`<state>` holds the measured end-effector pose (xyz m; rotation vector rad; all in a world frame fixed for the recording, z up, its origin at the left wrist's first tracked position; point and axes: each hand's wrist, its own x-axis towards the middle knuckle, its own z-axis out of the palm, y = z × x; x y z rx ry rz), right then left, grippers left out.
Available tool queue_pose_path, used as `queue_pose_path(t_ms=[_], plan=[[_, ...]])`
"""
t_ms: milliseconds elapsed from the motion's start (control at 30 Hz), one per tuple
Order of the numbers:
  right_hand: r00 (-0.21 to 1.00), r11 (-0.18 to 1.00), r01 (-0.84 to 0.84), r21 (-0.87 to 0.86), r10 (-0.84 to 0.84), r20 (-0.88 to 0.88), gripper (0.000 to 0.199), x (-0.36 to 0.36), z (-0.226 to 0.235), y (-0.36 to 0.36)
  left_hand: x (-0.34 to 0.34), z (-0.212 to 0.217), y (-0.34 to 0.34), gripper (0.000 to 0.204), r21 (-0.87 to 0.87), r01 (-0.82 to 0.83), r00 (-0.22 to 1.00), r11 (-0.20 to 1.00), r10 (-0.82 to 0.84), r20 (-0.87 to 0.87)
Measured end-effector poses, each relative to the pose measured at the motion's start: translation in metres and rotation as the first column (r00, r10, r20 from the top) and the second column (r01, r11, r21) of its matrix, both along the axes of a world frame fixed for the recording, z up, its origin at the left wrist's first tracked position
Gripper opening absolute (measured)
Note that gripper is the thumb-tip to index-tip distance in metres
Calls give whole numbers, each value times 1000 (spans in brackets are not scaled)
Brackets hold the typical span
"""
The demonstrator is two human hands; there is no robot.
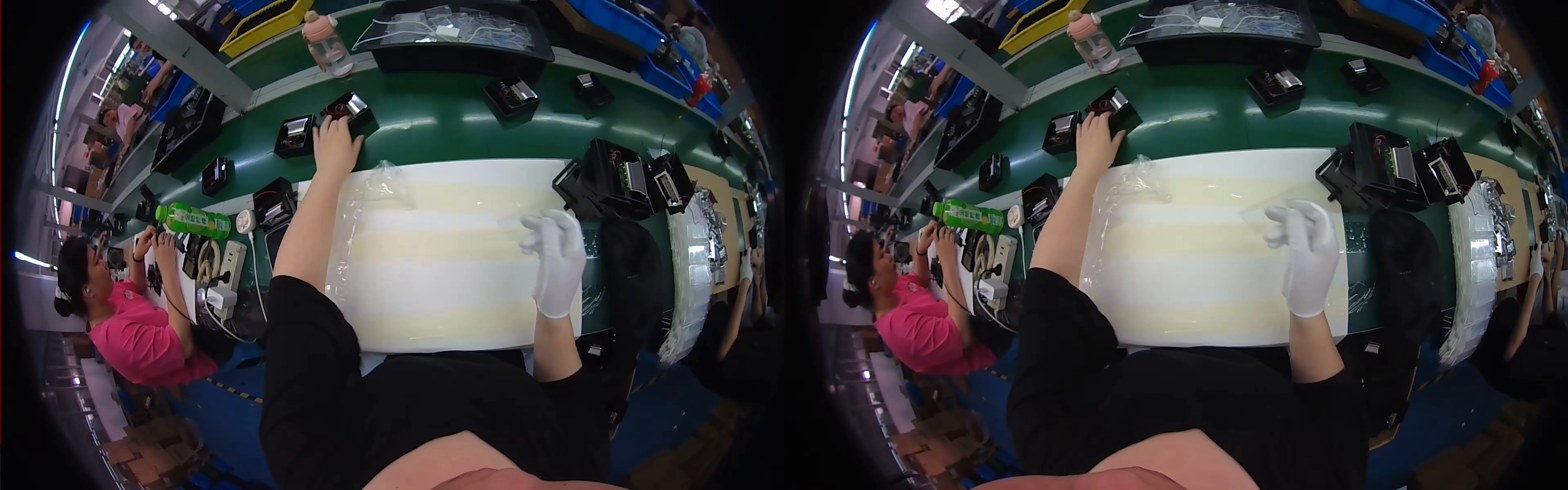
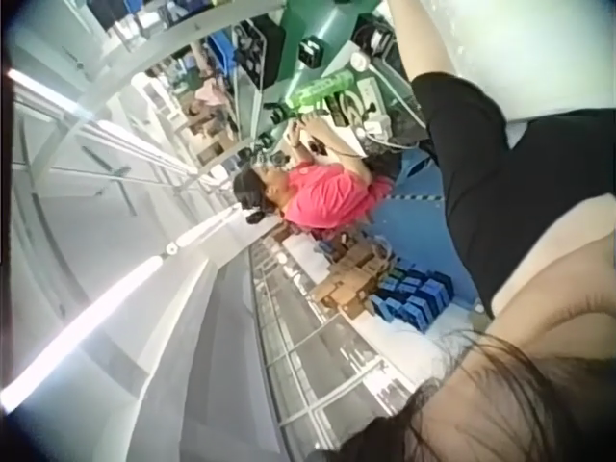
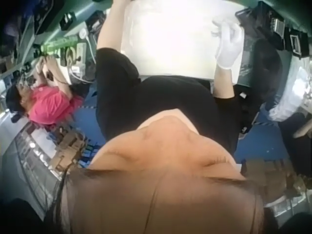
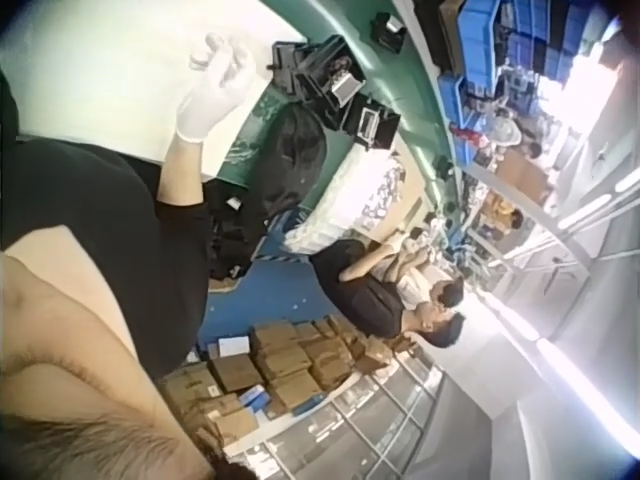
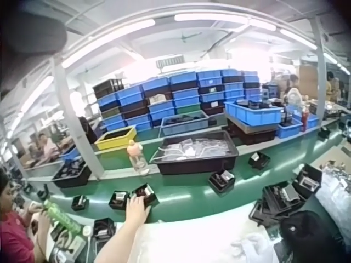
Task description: Packaging black electronic components into clear plastic protective sleeves.
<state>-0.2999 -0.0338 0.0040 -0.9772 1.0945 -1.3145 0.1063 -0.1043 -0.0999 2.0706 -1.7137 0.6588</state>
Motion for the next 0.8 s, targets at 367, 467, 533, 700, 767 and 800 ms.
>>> queue_pose_path(t_ms=[367, 467, 533, 700, 767, 800], plan=[[897, 881, -442, -167, 439, -54, 8, 42, 17, -53, -101, 105, 31, 18, -232, -40, -426, 972, -227, -876], [826, 817, -558, -143, 564, -2, 7, 57, 27, -52, -125, 123, 53, 21, -146, 87, -583, 985, -69, -810], [770, 766, -634, -108, 638, 8, 6, 64, 32, -51, -137, 128, 62, 23, -121, 127, -606, 985, -20, -795], [676, 678, -735, 22, 735, -59, 9, 61, 39, -42, -144, 120, 73, 24, -136, 137, -660, 981, -12, -751], [654, 659, -749, 62, 752, -82, 10, 59, 39, -39, -144, 115, 75, 24, -146, 137, -675, 980, -15, -737], [646, 654, -754, 59, 754, -117, 11, 58, 39, -38, -145, 112, 76, 23, -152, 149, -682, 977, -10, -731]])
